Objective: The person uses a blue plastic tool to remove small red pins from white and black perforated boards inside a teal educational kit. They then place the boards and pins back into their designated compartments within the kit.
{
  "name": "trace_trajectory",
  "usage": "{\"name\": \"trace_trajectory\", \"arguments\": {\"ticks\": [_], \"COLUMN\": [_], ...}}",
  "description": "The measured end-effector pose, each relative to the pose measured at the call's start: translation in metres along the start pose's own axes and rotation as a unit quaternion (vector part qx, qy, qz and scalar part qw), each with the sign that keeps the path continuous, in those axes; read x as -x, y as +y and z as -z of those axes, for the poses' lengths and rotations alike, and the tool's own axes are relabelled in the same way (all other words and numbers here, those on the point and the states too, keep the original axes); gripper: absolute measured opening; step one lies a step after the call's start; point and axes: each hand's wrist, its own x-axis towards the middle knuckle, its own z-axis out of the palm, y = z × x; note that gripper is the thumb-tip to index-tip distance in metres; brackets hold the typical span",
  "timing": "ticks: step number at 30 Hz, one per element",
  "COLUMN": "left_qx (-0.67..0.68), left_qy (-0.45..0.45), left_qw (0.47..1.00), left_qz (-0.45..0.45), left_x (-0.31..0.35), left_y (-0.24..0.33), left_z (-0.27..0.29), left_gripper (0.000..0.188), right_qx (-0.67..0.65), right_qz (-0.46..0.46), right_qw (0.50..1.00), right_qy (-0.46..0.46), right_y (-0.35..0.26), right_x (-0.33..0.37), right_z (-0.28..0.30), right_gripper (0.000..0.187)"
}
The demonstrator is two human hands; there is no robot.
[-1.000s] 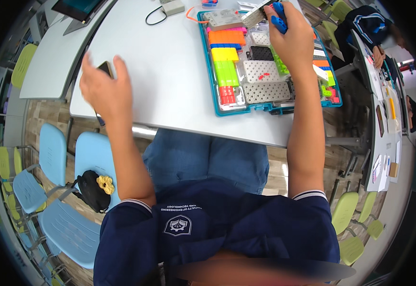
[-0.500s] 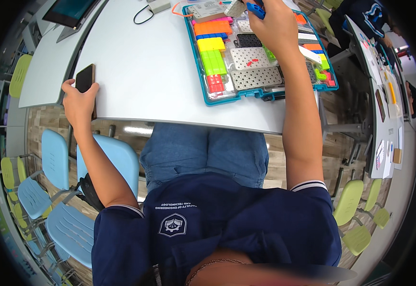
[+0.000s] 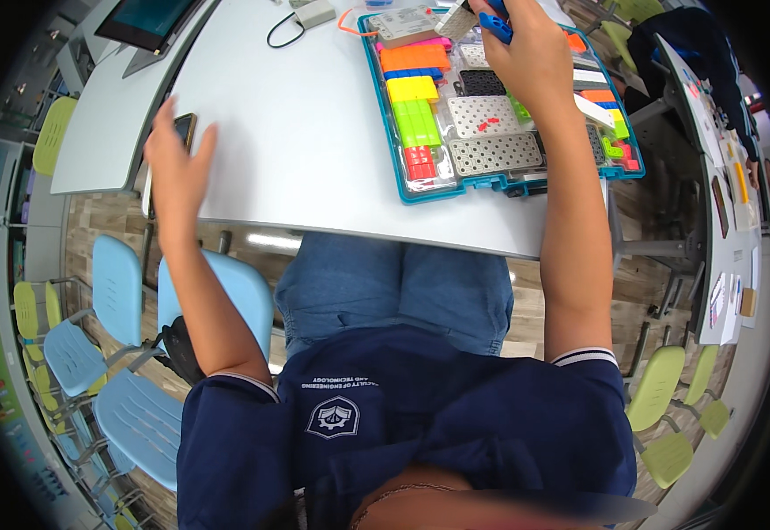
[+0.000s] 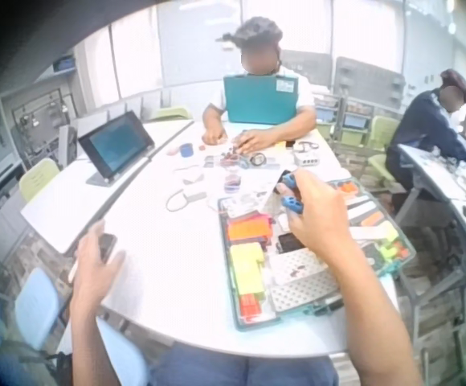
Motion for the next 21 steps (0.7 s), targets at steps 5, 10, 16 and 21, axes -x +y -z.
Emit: {"name": "trace_trajectory", "arguments": {"ticks": [5, 10, 16, 21], "left_qx": [0.249, 0.309, 0.373, 0.453], "left_qy": [-0.035, -0.013, 0.002, 0.01], "left_qw": [0.952, 0.918, 0.891, 0.859], "left_qz": [-0.174, -0.248, -0.261, -0.237], "left_x": [-0.022, -0.067, -0.074, -0.07], "left_y": [0.1, 0.18, 0.223, 0.233], "left_z": [-0.025, -0.055, -0.088, -0.105], "left_gripper": [0.059, 0.05, 0.044, 0.023], "right_qx": [0.01, 0.013, -0.025, -0.059], "right_qz": [0.034, 0.045, 0.012, 0.009], "right_qw": [0.999, 0.999, 1.0, 0.998], "right_qy": [0.0, 0.002, 0.003, 0.0], "right_y": [0.005, 0.007, 0.0, -0.005], "right_x": [0.001, 0.0, -0.001, -0.003], "right_z": [0.0, 0.004, 0.007, 0.007], "right_gripper": [0.017, 0.015, 0.016, 0.016]}}
